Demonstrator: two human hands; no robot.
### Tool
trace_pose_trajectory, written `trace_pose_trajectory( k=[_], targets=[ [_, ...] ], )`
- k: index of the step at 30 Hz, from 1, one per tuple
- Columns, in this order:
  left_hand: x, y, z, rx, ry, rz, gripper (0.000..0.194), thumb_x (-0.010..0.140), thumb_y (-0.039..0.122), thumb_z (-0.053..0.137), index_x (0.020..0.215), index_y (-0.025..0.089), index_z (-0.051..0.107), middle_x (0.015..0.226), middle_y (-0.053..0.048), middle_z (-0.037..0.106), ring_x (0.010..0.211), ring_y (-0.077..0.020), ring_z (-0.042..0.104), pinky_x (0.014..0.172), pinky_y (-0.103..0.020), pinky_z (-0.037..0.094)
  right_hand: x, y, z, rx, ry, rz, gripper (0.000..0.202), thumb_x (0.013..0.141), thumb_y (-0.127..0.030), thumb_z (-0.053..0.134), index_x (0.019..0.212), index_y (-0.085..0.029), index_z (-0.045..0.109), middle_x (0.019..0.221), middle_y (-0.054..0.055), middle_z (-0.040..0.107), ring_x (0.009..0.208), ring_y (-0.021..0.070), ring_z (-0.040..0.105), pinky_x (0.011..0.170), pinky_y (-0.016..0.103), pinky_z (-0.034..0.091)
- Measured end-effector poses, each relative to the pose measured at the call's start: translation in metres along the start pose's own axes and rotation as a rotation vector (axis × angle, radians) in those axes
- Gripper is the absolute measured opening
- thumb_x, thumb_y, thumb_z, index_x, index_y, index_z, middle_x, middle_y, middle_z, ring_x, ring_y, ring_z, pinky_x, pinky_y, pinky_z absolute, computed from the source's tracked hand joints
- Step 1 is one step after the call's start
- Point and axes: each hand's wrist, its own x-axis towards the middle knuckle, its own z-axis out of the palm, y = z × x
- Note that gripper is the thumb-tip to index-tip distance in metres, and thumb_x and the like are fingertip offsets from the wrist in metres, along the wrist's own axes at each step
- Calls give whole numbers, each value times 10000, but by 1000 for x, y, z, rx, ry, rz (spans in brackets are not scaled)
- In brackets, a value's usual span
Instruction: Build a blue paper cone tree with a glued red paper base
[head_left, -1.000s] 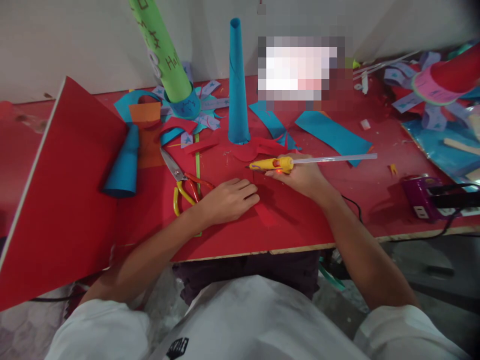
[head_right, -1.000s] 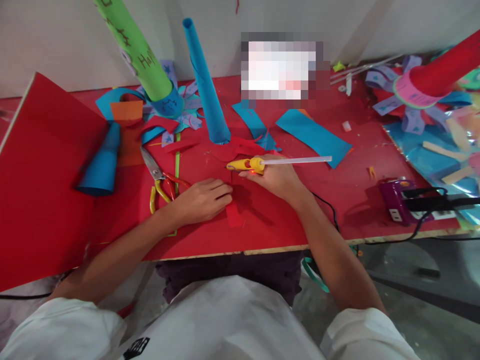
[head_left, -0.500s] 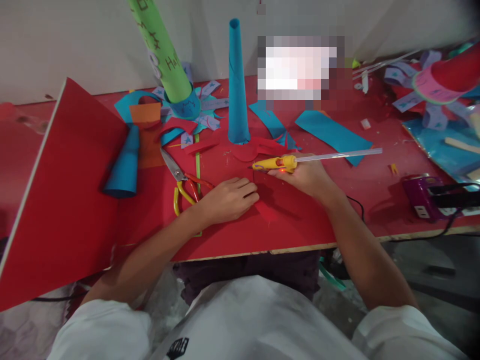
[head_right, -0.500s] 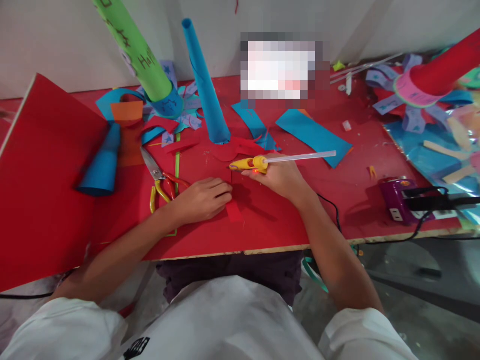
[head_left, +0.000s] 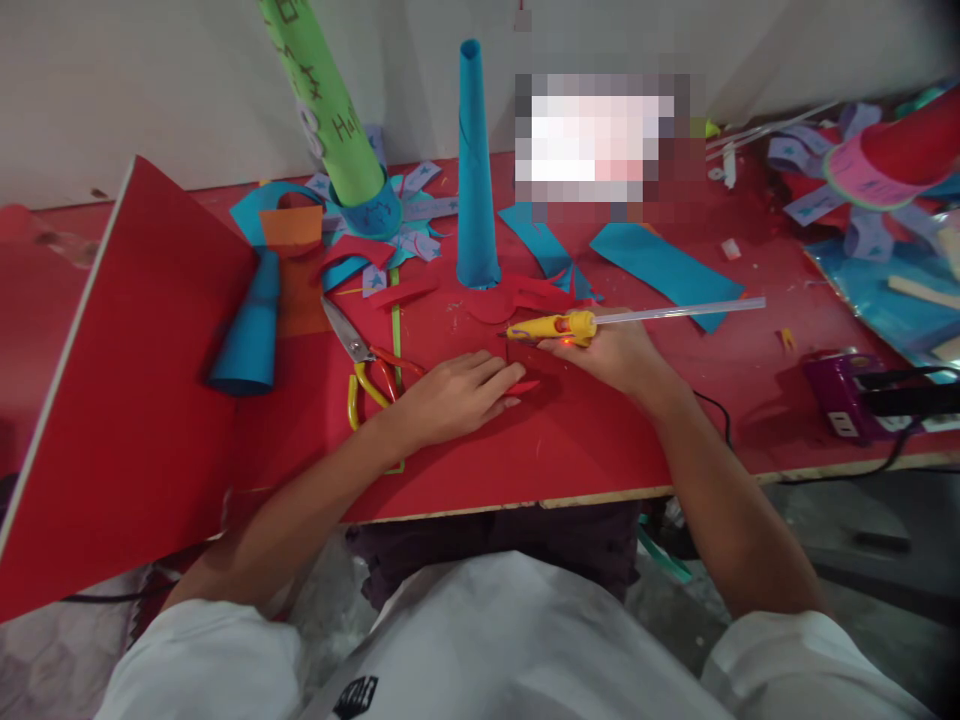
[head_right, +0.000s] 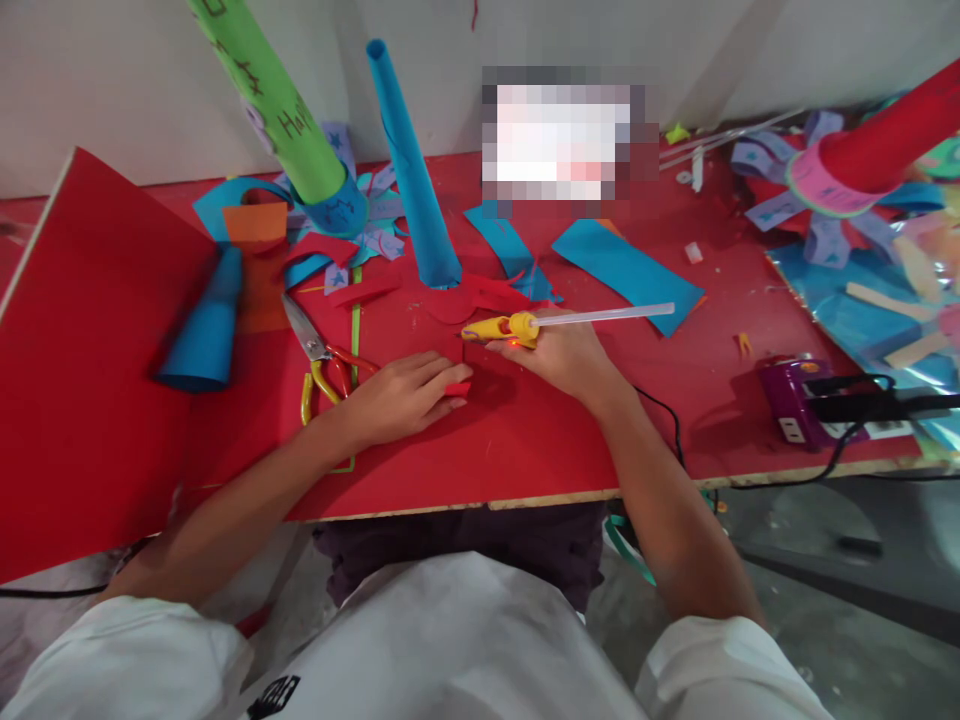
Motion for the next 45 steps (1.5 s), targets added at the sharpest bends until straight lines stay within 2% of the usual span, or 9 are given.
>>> trace_pose_trajectory(
  k=[3, 6, 13, 17, 19, 23, 25, 30, 45],
  targets=[
    [-1, 1, 2, -38, 36, -68, 495, 1120, 376, 442, 1529, 99, 413, 1138, -162, 743, 1033, -278, 737, 902, -408, 607, 0, 0, -1, 27, -9, 17, 340, 943, -588, 710, 956, -260, 800, 900, 60, 799, 831, 282, 724, 752, 388, 487],
    [-1, 1, 1, -110, 79, -156, 658, 1110, 402, 463, 1655, 130, 212, 1272, -197, 714, 1139, -300, 730, 969, -429, 597, 0, 0, 0, 16, -20, -4, 291, 943, -540, 727, 960, -260, 803, 927, 64, 802, 863, 286, 728, 754, 386, 485],
    [0, -5, 2, -80, 225, -292, 871, 1061, 630, 463, 1688, 142, 108, 1442, -247, 627, 1268, -356, 672, 1044, -478, 547, 0, -1, 1, -4, -11, 30, 342, 922, -579, 736, 925, -244, 800, 907, 73, 794, 832, 283, 733, 732, 381, 500],
    [-1, -6, 2, 20, 223, -287, 878, 1032, 676, 490, 1678, 157, 200, 1599, -273, 489, 1396, -390, 576, 1122, -495, 474, 1, -2, 0, -12, -22, 1, 325, 954, -567, 696, 954, -261, 806, 958, 74, 803, 894, 303, 742, 779, 404, 521],
    [-1, -4, 0, 105, 218, -250, 799, 1034, 631, 531, 1640, 162, 305, 1576, -262, 514, 1377, -389, 581, 1114, -492, 466, 1, -1, 0, -19, -27, -11, 334, 961, -572, 686, 953, -259, 800, 951, 75, 800, 886, 305, 739, 771, 407, 516],
    [-2, 1, -5, 260, 179, -165, 513, 1050, 506, 582, 1415, 148, 560, 1287, -194, 677, 1119, -323, 684, 962, -436, 523, 1, -1, 0, -49, -34, 7, 383, 939, -626, 697, 890, -254, 773, 867, 67, 777, 801, 286, 717, 714, 393, 482],
    [-1, 1, -5, 274, 125, -148, 386, 1063, 474, 565, 1247, 142, 635, 1113, -148, 690, 972, -278, 690, 865, -393, 535, 1, -2, -1, -46, -50, -1, 390, 946, -632, 686, 903, -254, 774, 880, 67, 778, 823, 286, 718, 732, 390, 482],
    [2, 1, -3, 266, -31, -119, 288, 1078, 431, 547, 1041, 163, 645, 978, -95, 655, 893, -251, 680, 773, -364, 518, 0, -3, -2, -39, -65, -10, 391, 970, -616, 661, 926, -249, 790, 906, 78, 784, 879, 291, 720, 775, 389, 490],
    [4, 2, -3, 255, -145, -186, 333, 1059, 469, 580, 1103, 148, 655, 1049, -115, 677, 945, -270, 689, 795, -378, 493, -1, 4, -5, -65, 10, 73, 465, 929, -669, 669, 809, -221, 713, 721, 62, 695, 672, 248, 637, 632, 362, 373]
  ],
)
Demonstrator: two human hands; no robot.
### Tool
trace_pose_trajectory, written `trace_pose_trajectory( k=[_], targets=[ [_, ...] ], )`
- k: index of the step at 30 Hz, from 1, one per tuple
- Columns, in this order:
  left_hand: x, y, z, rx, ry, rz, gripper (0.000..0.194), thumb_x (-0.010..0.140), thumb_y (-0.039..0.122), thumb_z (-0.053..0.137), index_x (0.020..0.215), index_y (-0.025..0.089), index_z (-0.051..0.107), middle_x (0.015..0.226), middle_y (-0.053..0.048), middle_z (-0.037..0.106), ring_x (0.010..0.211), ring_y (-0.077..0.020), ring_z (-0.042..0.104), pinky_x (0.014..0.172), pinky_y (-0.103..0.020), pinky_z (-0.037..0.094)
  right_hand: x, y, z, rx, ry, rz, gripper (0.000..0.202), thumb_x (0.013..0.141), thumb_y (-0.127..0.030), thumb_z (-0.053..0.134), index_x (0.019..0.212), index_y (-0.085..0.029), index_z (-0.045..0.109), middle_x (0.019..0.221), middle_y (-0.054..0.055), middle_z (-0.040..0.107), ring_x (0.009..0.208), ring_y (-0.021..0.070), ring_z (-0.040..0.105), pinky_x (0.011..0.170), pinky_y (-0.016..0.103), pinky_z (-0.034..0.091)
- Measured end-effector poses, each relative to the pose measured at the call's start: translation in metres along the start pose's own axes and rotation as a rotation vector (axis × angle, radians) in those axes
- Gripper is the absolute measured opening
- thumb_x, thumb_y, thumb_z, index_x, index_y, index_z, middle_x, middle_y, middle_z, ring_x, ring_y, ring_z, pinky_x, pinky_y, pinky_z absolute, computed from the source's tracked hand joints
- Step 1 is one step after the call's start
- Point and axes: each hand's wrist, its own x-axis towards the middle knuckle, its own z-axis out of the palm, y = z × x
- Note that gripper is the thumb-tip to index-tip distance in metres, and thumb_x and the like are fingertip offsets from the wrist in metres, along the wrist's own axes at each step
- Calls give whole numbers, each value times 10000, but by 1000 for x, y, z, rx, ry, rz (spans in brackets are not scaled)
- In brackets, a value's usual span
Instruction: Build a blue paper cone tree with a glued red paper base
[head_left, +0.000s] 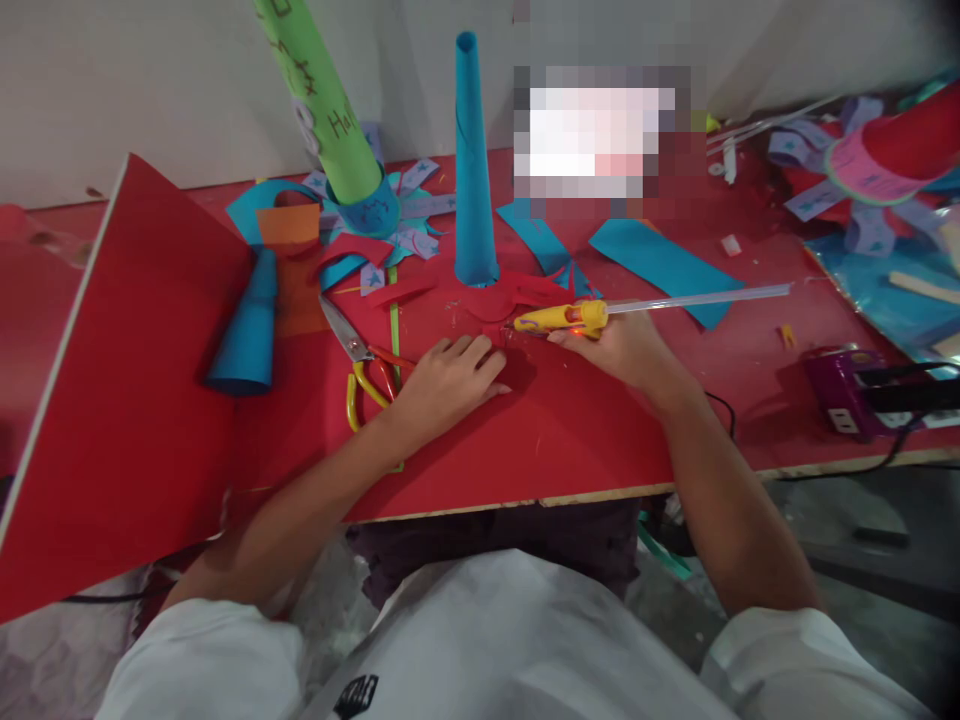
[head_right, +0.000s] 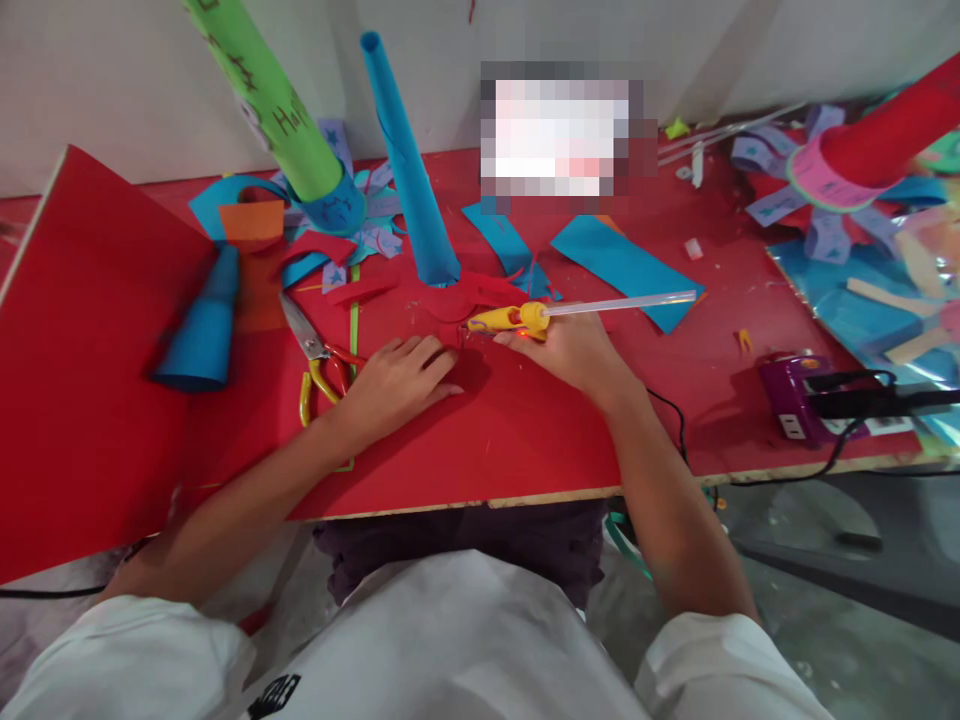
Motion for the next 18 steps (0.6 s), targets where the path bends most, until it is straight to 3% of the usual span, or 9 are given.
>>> trace_pose_trajectory(
  k=[9, 18],
  targets=[
    [-2, 3, -4, 5, -29, -186, 706, 1004, 752, 438, 1161, 108, 683, 1064, -162, 697, 993, -327, 689, 845, -434, 496, -1, -3, 0, -1, -32, -13, 414, 931, -628, 693, 933, -221, 764, 819, 74, 761, 755, 271, 690, 658, 358, 410],
    [-3, 5, -4, -30, -64, -219, 785, 991, 791, 405, 1154, 81, 697, 1039, -175, 731, 944, -316, 719, 683, -386, 482, -1, -4, -6, 9, -49, 9, 438, 928, -660, 677, 842, -235, 731, 753, 57, 735, 698, 258, 669, 633, 357, 389]
  ],
)
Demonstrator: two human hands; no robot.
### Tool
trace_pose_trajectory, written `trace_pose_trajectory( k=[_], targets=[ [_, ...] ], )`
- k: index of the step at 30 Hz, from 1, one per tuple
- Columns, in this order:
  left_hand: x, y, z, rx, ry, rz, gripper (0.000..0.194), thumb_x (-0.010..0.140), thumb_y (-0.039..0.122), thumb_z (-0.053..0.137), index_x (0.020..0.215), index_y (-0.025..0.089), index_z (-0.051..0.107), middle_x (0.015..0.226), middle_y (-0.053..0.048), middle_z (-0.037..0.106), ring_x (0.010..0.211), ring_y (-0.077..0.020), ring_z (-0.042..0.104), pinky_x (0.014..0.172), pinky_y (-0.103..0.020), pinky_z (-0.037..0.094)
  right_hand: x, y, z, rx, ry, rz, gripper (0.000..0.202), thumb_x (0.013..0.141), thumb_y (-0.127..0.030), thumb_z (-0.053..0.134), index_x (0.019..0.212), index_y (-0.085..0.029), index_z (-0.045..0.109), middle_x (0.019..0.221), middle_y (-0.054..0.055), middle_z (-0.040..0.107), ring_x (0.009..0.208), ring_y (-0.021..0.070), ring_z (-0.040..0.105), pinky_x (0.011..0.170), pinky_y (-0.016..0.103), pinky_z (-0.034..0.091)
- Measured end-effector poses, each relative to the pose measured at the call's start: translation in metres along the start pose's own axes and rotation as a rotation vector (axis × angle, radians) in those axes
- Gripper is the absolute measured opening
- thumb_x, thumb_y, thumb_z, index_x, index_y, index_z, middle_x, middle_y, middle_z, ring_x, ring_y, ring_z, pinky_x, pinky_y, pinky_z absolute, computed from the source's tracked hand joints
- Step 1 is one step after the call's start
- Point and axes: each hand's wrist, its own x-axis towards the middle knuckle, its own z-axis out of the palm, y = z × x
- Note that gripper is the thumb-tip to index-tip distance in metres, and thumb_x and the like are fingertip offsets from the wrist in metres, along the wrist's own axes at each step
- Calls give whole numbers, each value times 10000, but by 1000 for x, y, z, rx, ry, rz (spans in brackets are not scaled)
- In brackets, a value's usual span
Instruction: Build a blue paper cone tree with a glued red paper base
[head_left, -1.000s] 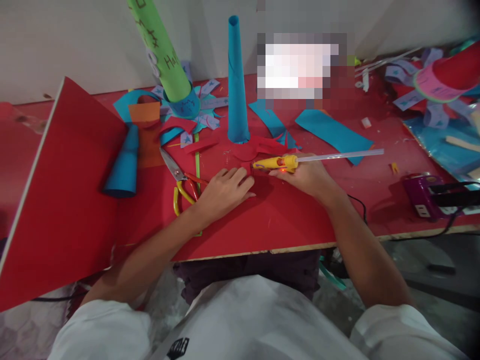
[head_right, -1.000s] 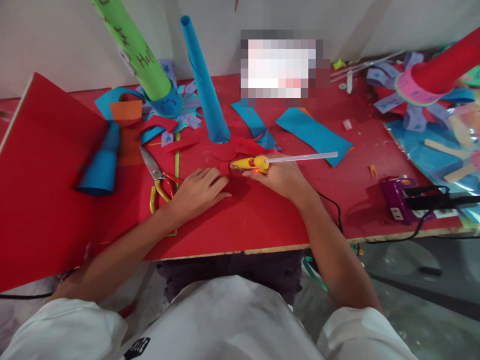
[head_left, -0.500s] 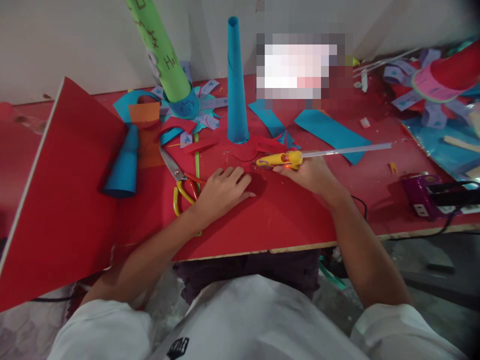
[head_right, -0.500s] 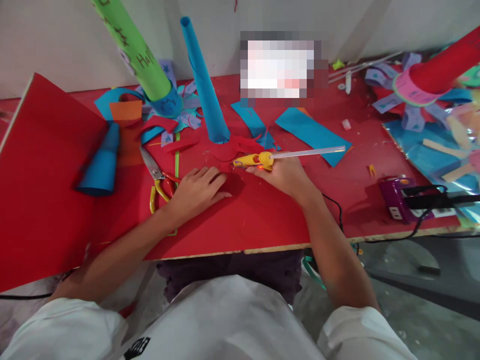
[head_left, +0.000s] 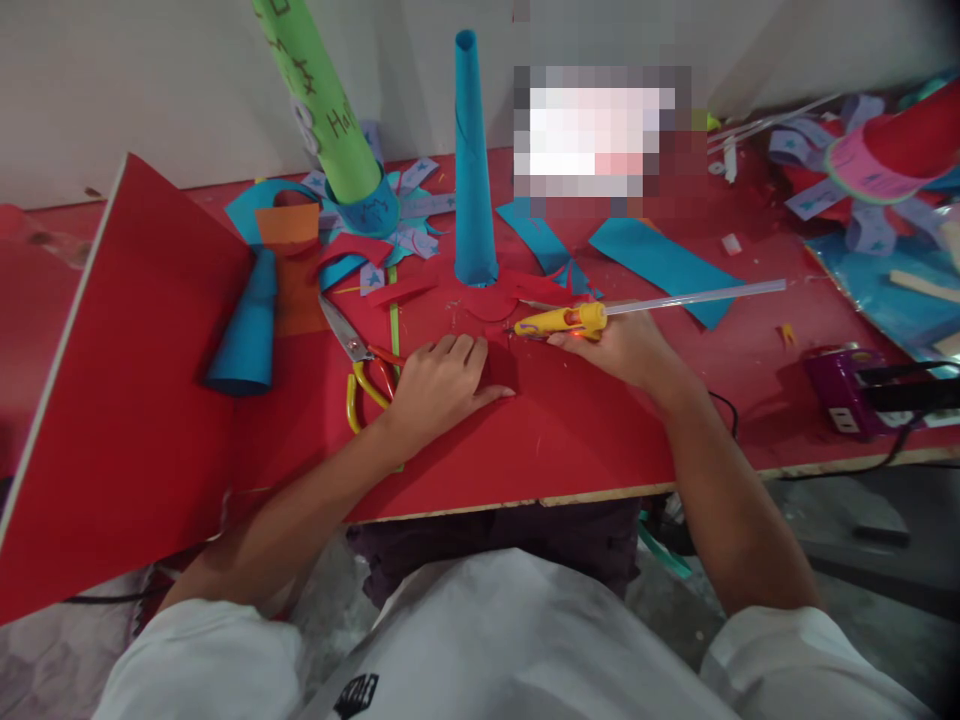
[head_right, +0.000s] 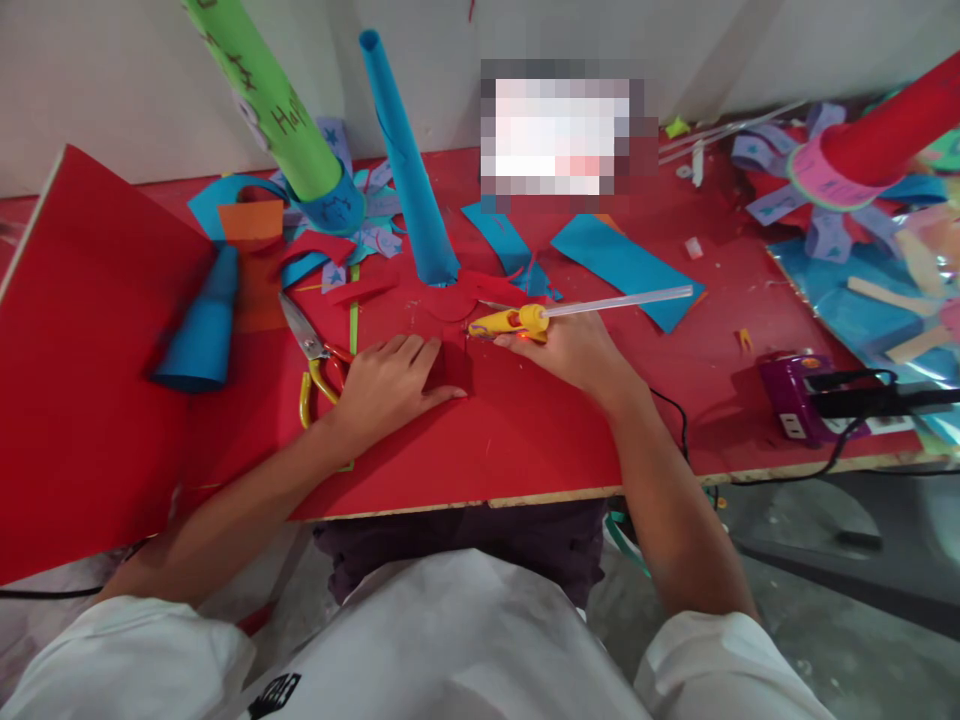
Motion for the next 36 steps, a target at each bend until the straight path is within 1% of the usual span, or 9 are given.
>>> trace_pose_trajectory(
  k=[11, 14, 18, 20, 22, 25, 29, 33, 36],
  targets=[
    [3, 2, -9, -33, -101, -5, 703, 1012, 720, 480, 1232, 84, 682, 1061, -176, 737, 989, -313, 727, 682, -351, 481, 1, 1, 0, -15, 3, -8, 453, 922, -683, 675, 829, -242, 721, 760, 55, 728, 700, 247, 652, 634, 357, 381],
    [3, 2, -8, -31, -102, 0, 717, 1016, 724, 465, 1251, 81, 674, 1059, -171, 741, 992, -309, 729, 671, -346, 471, 1, 1, 0, -29, 12, -13, 461, 922, -685, 672, 824, -238, 722, 747, 57, 716, 696, 247, 646, 639, 360, 371],
    [2, 2, -5, -16, -70, -18, 779, 994, 770, 452, 1271, 78, 678, 1066, -179, 755, 962, -317, 743, 636, -356, 454, 1, 0, 0, -33, 0, -17, 473, 939, -682, 654, 848, -224, 730, 766, 70, 727, 714, 251, 654, 639, 359, 371],
    [1, 2, -4, -15, -48, -42, 816, 995, 795, 400, 1255, 80, 693, 1045, -177, 766, 919, -319, 753, 599, -364, 430, 1, 0, -1, -23, -14, -21, 458, 948, -667, 654, 871, -224, 739, 793, 80, 741, 722, 254, 658, 642, 363, 378],
    [1, 2, -4, -24, -41, -56, 820, 1010, 798, 339, 1179, 93, 721, 988, -168, 773, 867, -315, 759, 564, -366, 395, 1, 0, -1, -12, -10, -24, 436, 943, -659, 665, 884, -234, 745, 803, 76, 747, 720, 257, 660, 639, 365, 378],
    [1, 1, -4, -42, -49, -60, 782, 1026, 782, 329, 1071, 118, 740, 904, -160, 771, 803, -303, 758, 537, -352, 350, 1, 0, -1, -10, 0, -26, 418, 932, -663, 675, 881, -254, 747, 803, 62, 751, 727, 261, 668, 635, 365, 381],
    [1, 0, -3, -66, -71, -55, 694, 1039, 742, 390, 1099, 140, 730, 906, -147, 783, 776, -288, 755, 550, -327, 360, 1, 1, 0, -31, 3, -26, 431, 938, -663, 667, 873, -245, 750, 814, 71, 756, 746, 272, 680, 637, 369, 386],
    [2, 0, -3, -63, -102, -63, 679, 1037, 737, 406, 1139, 144, 721, 896, -146, 788, 791, -296, 762, 555, -323, 378, 1, 1, -1, -12, -15, -26, 429, 943, -650, 671, 889, -234, 758, 827, 81, 757, 749, 276, 684, 645, 375, 391],
    [2, 0, -4, -51, -125, -67, 665, 1035, 730, 423, 1156, 144, 714, 920, -141, 797, 813, -311, 773, 543, -331, 373, 1, 0, -1, -12, -14, -19, 448, 938, -685, 656, 875, -252, 752, 793, 69, 748, 728, 268, 674, 645, 378, 393]
  ],
)
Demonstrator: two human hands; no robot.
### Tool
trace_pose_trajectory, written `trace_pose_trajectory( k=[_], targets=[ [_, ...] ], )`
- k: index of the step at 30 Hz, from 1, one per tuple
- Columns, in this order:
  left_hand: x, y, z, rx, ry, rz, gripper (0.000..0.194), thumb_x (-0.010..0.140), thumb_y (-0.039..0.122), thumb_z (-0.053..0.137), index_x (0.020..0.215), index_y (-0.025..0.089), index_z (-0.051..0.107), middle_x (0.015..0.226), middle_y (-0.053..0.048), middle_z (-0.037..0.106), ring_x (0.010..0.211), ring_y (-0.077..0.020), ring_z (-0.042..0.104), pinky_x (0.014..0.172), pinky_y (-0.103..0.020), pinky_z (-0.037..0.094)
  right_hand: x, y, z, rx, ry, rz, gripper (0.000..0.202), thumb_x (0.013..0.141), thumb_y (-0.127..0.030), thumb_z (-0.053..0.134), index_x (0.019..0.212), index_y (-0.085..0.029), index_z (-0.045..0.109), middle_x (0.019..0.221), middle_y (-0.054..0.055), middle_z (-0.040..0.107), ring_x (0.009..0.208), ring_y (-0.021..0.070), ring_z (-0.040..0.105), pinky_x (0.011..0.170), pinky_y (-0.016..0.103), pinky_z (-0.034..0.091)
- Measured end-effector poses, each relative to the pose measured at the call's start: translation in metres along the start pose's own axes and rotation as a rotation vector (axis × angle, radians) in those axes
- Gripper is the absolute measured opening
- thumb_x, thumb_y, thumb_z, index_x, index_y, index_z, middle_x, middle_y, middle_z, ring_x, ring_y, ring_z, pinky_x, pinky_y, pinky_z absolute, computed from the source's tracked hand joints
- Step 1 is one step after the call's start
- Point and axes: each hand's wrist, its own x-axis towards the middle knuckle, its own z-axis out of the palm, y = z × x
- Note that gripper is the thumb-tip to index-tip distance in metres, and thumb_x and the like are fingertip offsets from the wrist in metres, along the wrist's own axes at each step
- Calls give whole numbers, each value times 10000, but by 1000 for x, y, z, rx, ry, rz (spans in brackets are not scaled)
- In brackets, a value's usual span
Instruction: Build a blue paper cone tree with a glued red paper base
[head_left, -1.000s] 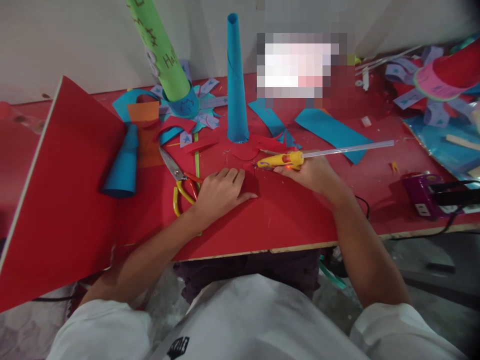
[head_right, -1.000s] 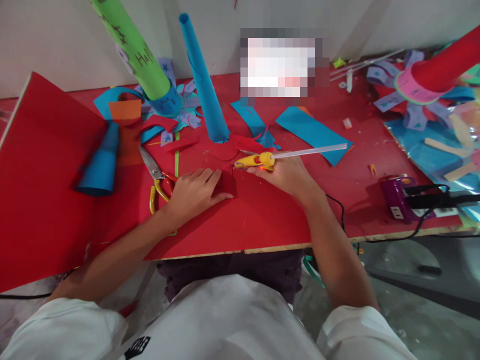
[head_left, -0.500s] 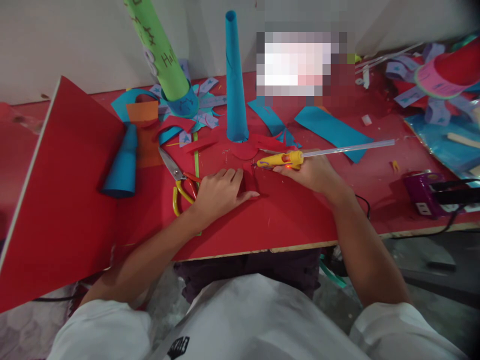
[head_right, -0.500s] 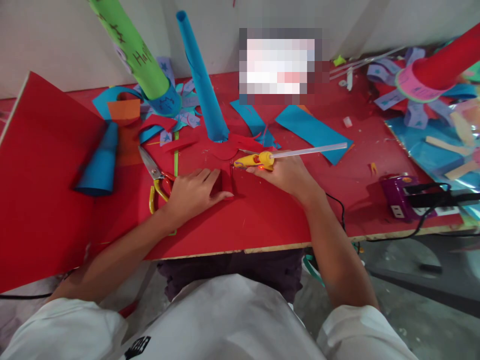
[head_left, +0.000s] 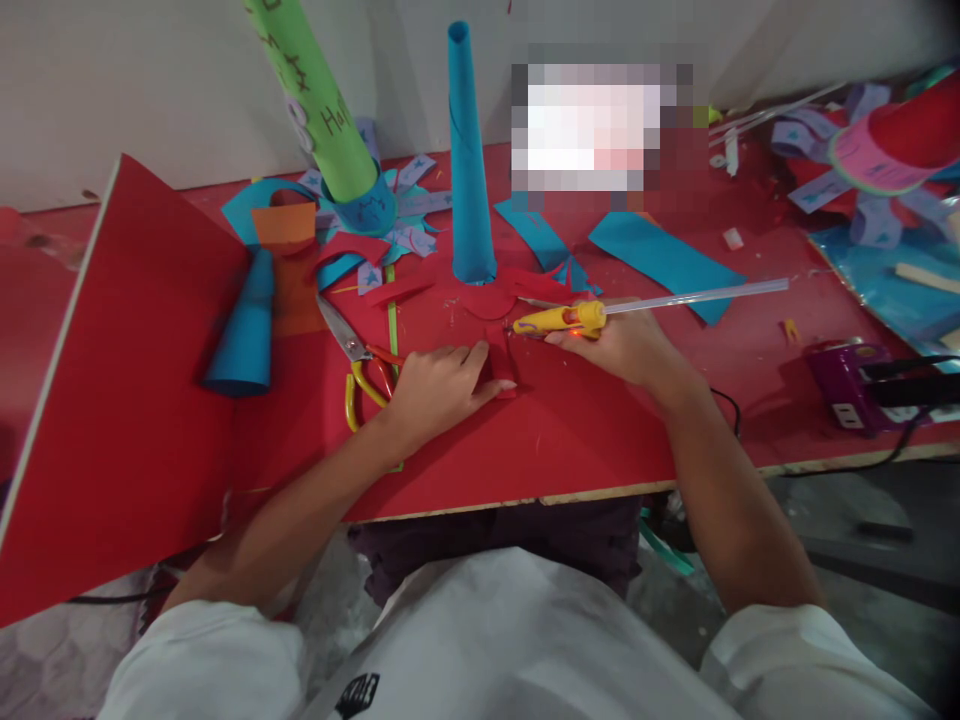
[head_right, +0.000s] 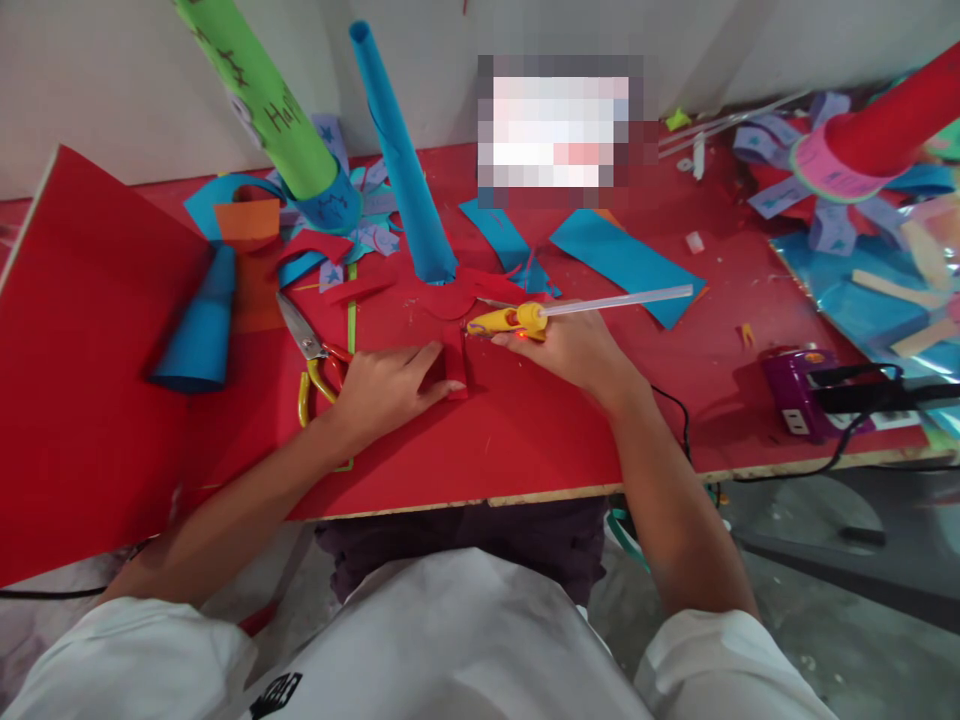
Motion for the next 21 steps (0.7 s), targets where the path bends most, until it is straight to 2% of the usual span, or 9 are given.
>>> trace_pose_trajectory(
  k=[12, 21],
  targets=[
    [0, 3, -3, 10, -45, -4, 653, 1031, 653, 537, 1399, 119, 619, 1008, -172, 801, 890, -331, 785, 593, -337, 441, -1, 1, 2, -17, 40, -2, 483, 916, -714, 663, 837, -242, 731, 757, 57, 736, 705, 252, 662, 623, 356, 385],
    [-1, 4, -6, 24, -46, -22, 695, 1020, 657, 558, 1474, 131, 563, 993, -170, 798, 873, -336, 785, 566, -333, 415, 0, 4, 2, 17, 57, 18, 514, 921, -728, 641, 905, -227, 756, 828, 104, 760, 761, 309, 699, 673, 401, 443]
  ],
)
